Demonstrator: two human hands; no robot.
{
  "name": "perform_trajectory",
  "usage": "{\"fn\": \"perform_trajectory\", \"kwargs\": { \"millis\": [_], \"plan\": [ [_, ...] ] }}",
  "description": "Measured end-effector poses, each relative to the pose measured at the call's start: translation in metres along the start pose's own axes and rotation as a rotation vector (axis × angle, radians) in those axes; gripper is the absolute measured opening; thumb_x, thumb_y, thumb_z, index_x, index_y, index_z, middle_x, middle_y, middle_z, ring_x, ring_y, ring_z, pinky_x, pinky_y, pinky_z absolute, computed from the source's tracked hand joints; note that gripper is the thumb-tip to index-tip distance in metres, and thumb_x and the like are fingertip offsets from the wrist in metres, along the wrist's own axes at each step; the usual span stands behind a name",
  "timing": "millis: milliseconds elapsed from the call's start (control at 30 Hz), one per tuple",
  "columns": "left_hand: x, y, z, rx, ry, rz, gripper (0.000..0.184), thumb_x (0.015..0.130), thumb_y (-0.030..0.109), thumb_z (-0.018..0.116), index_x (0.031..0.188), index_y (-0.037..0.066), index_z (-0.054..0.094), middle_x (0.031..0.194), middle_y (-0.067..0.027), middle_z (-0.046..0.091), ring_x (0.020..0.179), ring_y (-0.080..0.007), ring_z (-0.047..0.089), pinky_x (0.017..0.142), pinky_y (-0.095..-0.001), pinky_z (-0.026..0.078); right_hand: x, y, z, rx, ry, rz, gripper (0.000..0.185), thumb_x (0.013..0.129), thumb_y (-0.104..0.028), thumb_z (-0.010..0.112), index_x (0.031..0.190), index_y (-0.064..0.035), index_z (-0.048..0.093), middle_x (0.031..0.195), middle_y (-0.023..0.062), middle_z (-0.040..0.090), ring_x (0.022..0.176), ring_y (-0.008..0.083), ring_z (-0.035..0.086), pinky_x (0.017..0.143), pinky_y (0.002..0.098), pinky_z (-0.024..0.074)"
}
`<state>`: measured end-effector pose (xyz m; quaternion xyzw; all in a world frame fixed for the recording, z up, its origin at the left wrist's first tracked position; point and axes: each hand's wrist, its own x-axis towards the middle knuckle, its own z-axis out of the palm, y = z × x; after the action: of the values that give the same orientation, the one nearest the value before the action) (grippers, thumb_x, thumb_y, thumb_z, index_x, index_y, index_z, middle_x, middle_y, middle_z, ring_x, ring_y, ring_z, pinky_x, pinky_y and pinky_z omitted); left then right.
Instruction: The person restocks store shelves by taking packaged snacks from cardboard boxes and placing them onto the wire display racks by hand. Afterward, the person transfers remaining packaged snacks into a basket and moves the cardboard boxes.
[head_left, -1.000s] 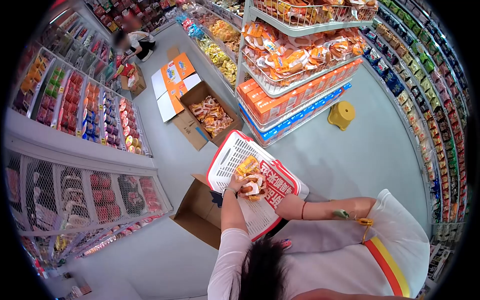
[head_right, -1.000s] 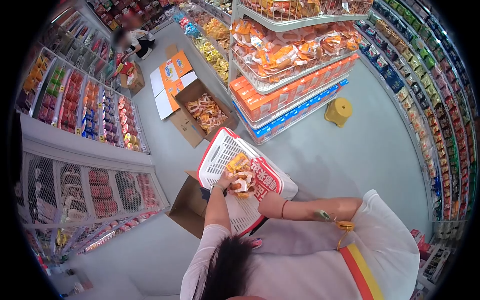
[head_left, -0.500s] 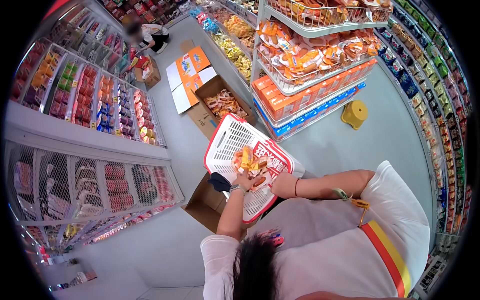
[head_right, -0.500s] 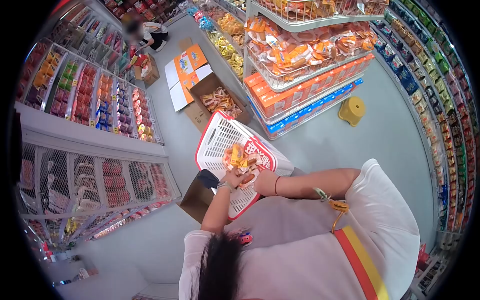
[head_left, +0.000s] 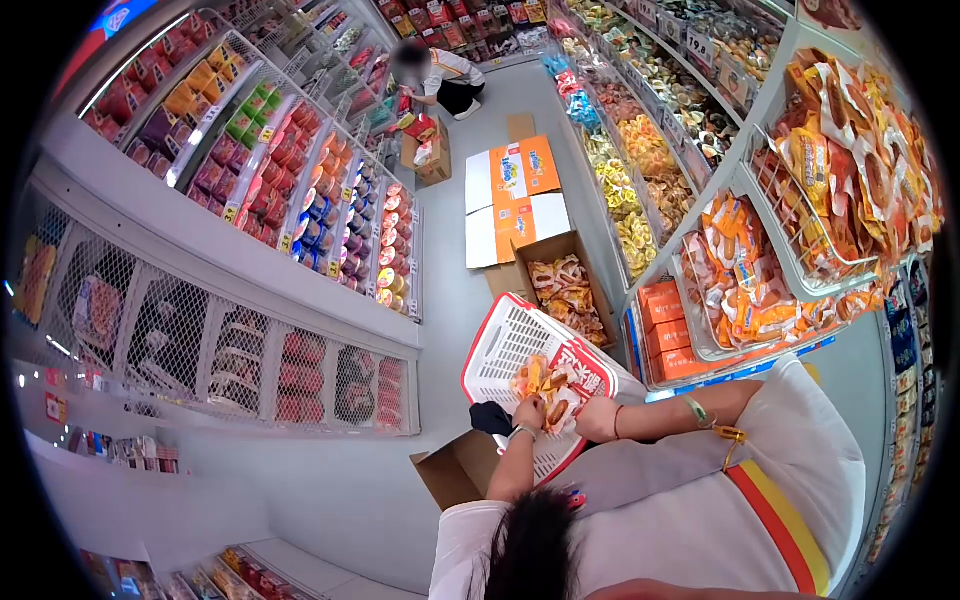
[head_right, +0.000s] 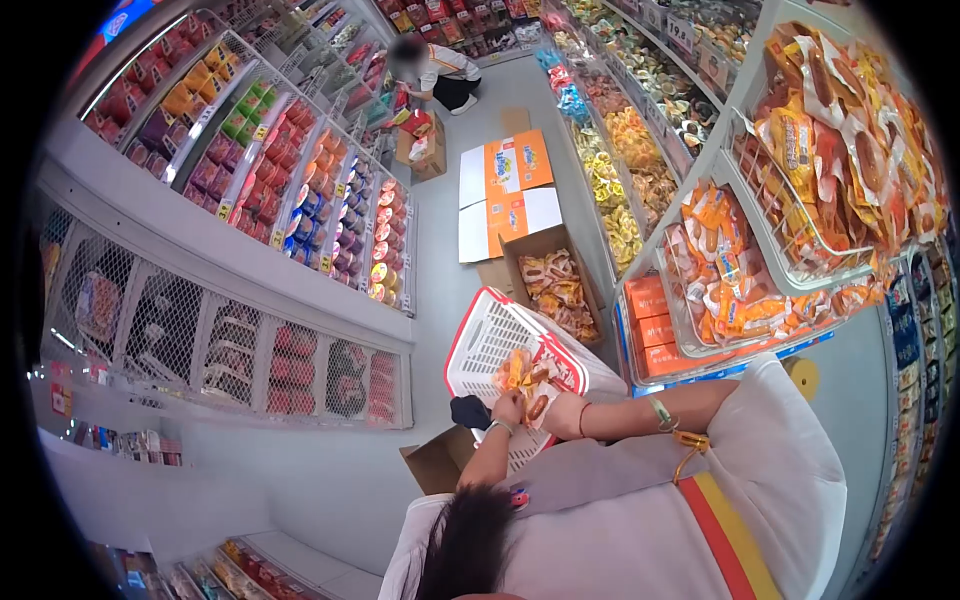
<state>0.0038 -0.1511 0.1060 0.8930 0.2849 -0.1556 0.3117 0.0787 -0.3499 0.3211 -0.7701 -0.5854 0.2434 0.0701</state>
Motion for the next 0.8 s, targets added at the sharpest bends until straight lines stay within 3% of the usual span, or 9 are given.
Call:
{"fn": "perform_trajectory", "kwargs": {
  "millis": [100, 133, 167, 267, 300, 400, 533, 667, 800],
  "plan": [
    [0.019, 0.006, -0.035, -0.208, 0.127, 0.172, 0.022, 0.087, 0.025, 0.055, 0.090, 0.003, 0.062, 0.080, -0.0178, 0.064, 0.075, -0.0323, 0.062, 0.068, -0.0398, 0.048, 0.018, 0.021, -0.028, -0.170, -0.046, -0.133, 0.016, 0.073, -0.012, 0.054, 0.071, -0.0060, 0.068, 0.075, 0.0116, 0.066, 0.067, 0.0297, 0.065, 0.058, 0.0423, 0.0520],
    [0.022, 0.006, -0.046, -0.316, 0.176, 0.184, 0.022, 0.086, 0.023, 0.057, 0.089, 0.002, 0.062, 0.075, -0.0170, 0.064, 0.069, -0.0297, 0.062, 0.065, -0.0377, 0.049, 0.024, 0.025, -0.034, -0.183, -0.010, -0.166, 0.015, 0.072, -0.012, 0.054, 0.071, -0.0059, 0.068, 0.075, 0.0114, 0.066, 0.068, 0.0297, 0.065, 0.058, 0.0421, 0.0520],
    [0.021, 0.007, -0.062, -0.313, 0.195, 0.174, 0.022, 0.086, 0.023, 0.057, 0.089, 0.002, 0.062, 0.075, -0.0170, 0.064, 0.069, -0.0297, 0.062, 0.065, -0.0377, 0.049, 0.025, 0.023, -0.046, -0.074, 0.178, -0.137, 0.015, 0.073, -0.011, 0.054, 0.071, -0.0063, 0.068, 0.074, 0.0110, 0.066, 0.069, 0.0290, 0.065, 0.056, 0.0408, 0.0518],
    [0.006, 0.032, -0.127, -0.523, 0.443, 0.189, 0.022, 0.087, 0.020, 0.059, 0.088, -0.001, 0.061, 0.065, -0.0064, 0.060, 0.060, -0.0106, 0.054, 0.057, -0.0261, 0.045, 0.052, 0.039, -0.049, -0.240, 0.186, -0.121, 0.016, 0.075, -0.010, 0.053, 0.072, -0.0065, 0.069, 0.074, 0.0103, 0.066, 0.069, 0.0274, 0.065, 0.055, 0.0402, 0.0515],
    [0.004, 0.028, -0.142, -0.723, 0.458, 0.198, 0.021, 0.089, 0.019, 0.057, 0.086, -0.001, 0.061, 0.069, -0.0017, 0.059, 0.063, -0.0081, 0.051, 0.060, -0.0241, 0.044, 0.058, 0.044, -0.063, -0.339, 0.027, -0.205, 0.016, 0.076, -0.011, 0.053, 0.074, -0.0067, 0.069, 0.074, 0.0097, 0.067, 0.069, 0.0259, 0.066, 0.054, 0.0399, 0.0513],
    [-0.027, 0.051, -0.211, -1.069, 0.604, 0.156, 0.020, 0.092, 0.019, 0.054, 0.079, 0.004, 0.058, 0.071, 0.0033, 0.053, 0.064, -0.0041, 0.043, 0.058, -0.0207, 0.038, 0.074, 0.055, -0.081, -0.388, 0.019, -0.120, 0.016, 0.076, -0.011, 0.054, 0.076, -0.0072, 0.070, 0.076, 0.0088, 0.067, 0.070, 0.0250, 0.066, 0.054, 0.0395, 0.0513],
    [-0.017, 0.043, -0.287, -1.140, 0.663, 0.267, 0.020, 0.093, 0.017, 0.052, 0.079, 0.004, 0.057, 0.075, 0.0028, 0.055, 0.065, -0.0040, 0.046, 0.060, -0.0201, 0.039, 0.099, 0.064, -0.103, -0.322, -0.021, 0.018, 0.021, 0.080, -0.010, 0.051, 0.088, -0.0056, 0.070, 0.085, 0.0095, 0.069, 0.079, 0.0259, 0.067, 0.062, 0.0389, 0.0521],
    [0.021, 0.044, -0.341, -1.126, 0.633, 0.268, 0.021, 0.093, 0.018, 0.054, 0.080, 0.002, 0.058, 0.075, 0.0023, 0.055, 0.069, -0.0048, 0.046, 0.064, -0.0204, 0.039, 0.140, 0.091, -0.103, -0.231, 0.012, 0.126, 0.022, 0.080, -0.011, 0.050, 0.087, -0.0063, 0.070, 0.085, 0.0121, 0.068, 0.080, 0.0281, 0.066, 0.063, 0.0402, 0.0521],
    [0.102, 0.003, -0.369, -0.758, 0.633, 0.245, 0.022, 0.091, 0.018, 0.055, 0.078, 0.000, 0.058, 0.069, 0.0013, 0.055, 0.063, -0.0058, 0.046, 0.059, -0.0219, 0.040, 0.183, 0.113, -0.118, -0.161, 0.039, 0.284, 0.020, 0.079, -0.012, 0.051, 0.085, -0.0064, 0.070, 0.084, 0.0130, 0.068, 0.079, 0.0286, 0.066, 0.064, 0.0401, 0.0525]
  ]
}}
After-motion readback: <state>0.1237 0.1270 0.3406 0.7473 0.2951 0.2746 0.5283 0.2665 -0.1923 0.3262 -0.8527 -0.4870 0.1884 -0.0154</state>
